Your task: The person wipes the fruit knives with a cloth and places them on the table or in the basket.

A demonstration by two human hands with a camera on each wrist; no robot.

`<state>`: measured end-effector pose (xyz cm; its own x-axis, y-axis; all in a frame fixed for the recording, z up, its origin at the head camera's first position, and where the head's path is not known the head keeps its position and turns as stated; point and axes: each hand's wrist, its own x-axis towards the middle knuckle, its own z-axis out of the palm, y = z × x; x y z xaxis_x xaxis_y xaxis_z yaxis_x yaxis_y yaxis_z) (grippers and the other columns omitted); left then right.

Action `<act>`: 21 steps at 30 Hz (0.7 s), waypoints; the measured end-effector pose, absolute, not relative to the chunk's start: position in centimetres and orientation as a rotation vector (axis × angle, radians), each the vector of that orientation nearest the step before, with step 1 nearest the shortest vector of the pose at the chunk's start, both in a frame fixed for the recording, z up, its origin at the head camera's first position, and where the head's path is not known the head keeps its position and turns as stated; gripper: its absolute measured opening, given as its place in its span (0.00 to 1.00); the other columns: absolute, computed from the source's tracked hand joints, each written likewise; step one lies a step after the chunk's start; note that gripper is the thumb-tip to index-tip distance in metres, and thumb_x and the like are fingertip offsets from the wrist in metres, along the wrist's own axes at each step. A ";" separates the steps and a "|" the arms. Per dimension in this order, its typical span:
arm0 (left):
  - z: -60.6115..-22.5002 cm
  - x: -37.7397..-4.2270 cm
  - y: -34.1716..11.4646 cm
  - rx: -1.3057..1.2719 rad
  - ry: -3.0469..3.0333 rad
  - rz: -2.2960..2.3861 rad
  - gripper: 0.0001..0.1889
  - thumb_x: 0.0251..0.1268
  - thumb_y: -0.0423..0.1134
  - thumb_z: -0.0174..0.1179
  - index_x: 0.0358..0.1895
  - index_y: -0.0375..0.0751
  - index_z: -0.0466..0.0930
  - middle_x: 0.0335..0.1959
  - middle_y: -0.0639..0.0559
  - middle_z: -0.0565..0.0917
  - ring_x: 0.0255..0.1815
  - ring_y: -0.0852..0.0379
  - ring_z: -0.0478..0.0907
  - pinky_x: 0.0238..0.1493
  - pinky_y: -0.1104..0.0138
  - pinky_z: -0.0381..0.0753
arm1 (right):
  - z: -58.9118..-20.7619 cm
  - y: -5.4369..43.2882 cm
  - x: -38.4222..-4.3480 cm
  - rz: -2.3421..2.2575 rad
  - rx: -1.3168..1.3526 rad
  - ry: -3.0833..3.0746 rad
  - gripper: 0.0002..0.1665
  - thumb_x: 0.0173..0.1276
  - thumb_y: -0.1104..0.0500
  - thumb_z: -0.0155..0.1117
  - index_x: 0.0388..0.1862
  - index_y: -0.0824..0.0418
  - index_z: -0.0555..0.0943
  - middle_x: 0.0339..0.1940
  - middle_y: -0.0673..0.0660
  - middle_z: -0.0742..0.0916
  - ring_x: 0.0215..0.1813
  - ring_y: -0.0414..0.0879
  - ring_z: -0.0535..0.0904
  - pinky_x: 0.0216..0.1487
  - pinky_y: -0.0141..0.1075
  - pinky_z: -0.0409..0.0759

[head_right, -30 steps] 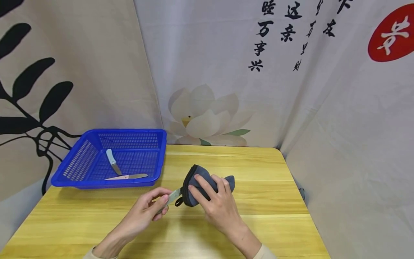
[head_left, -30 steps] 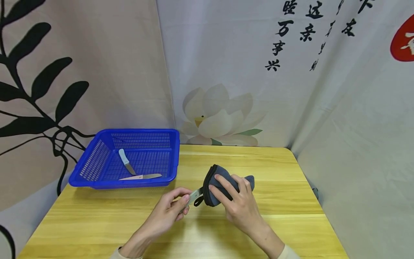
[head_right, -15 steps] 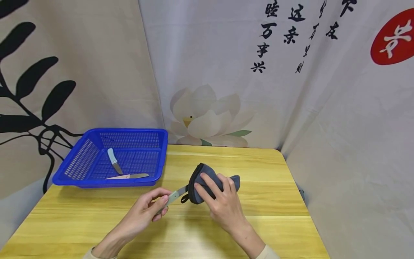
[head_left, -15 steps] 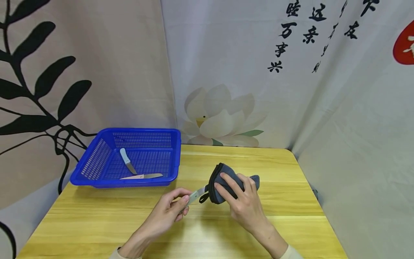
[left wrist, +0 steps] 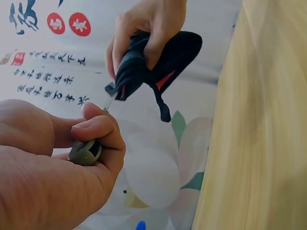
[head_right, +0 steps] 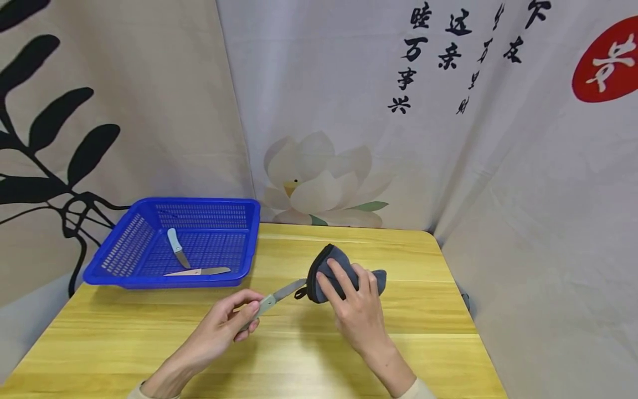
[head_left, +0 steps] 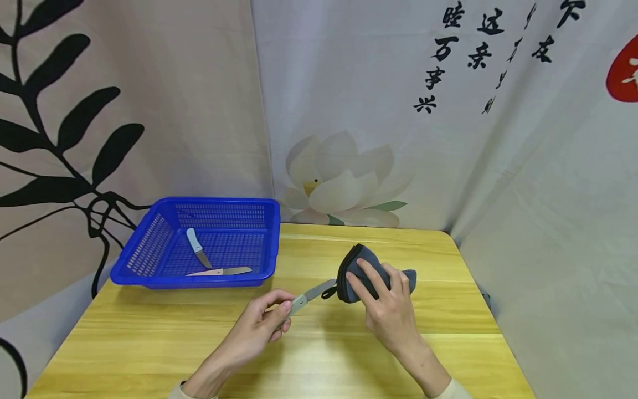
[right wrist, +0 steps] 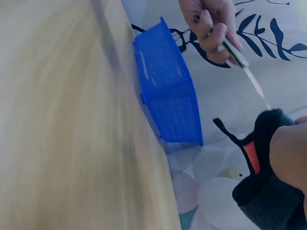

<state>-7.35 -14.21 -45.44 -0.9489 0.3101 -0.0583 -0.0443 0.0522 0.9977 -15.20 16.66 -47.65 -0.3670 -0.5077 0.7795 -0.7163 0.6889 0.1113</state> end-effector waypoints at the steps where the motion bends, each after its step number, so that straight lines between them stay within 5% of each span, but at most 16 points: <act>1: -45.4 -7.3 -14.2 0.266 2.075 1.981 0.18 0.96 0.43 0.50 0.67 0.31 0.80 0.35 0.50 0.77 0.25 0.66 0.68 0.27 0.76 0.67 | -47.5 16.9 -15.3 0.327 0.912 -2.048 0.30 0.73 0.73 0.57 0.68 0.54 0.89 0.75 0.65 0.86 0.61 0.72 0.77 0.57 0.61 0.73; 6: -45.2 -7.4 -13.9 0.221 2.093 1.976 0.19 0.96 0.43 0.51 0.68 0.31 0.79 0.35 0.49 0.78 0.27 0.65 0.69 0.29 0.76 0.69 | -46.6 17.3 -15.4 0.389 0.822 -2.009 0.32 0.68 0.76 0.61 0.67 0.56 0.90 0.74 0.67 0.86 0.60 0.75 0.76 0.55 0.64 0.71; 15: -45.0 -7.5 -13.7 0.164 2.101 1.988 0.19 0.95 0.42 0.51 0.69 0.30 0.79 0.37 0.48 0.79 0.28 0.64 0.71 0.29 0.76 0.70 | -46.2 15.1 -14.2 0.387 1.034 -1.905 0.23 0.88 0.63 0.51 0.68 0.53 0.90 0.72 0.64 0.88 0.60 0.68 0.80 0.57 0.59 0.74; 21: -44.9 -7.6 -13.4 0.191 2.109 1.981 0.18 0.95 0.41 0.52 0.68 0.29 0.79 0.37 0.47 0.79 0.29 0.64 0.74 0.30 0.75 0.71 | -46.6 13.3 -13.2 0.333 1.163 -1.886 0.27 0.83 0.66 0.51 0.69 0.50 0.89 0.73 0.61 0.88 0.61 0.64 0.81 0.62 0.54 0.78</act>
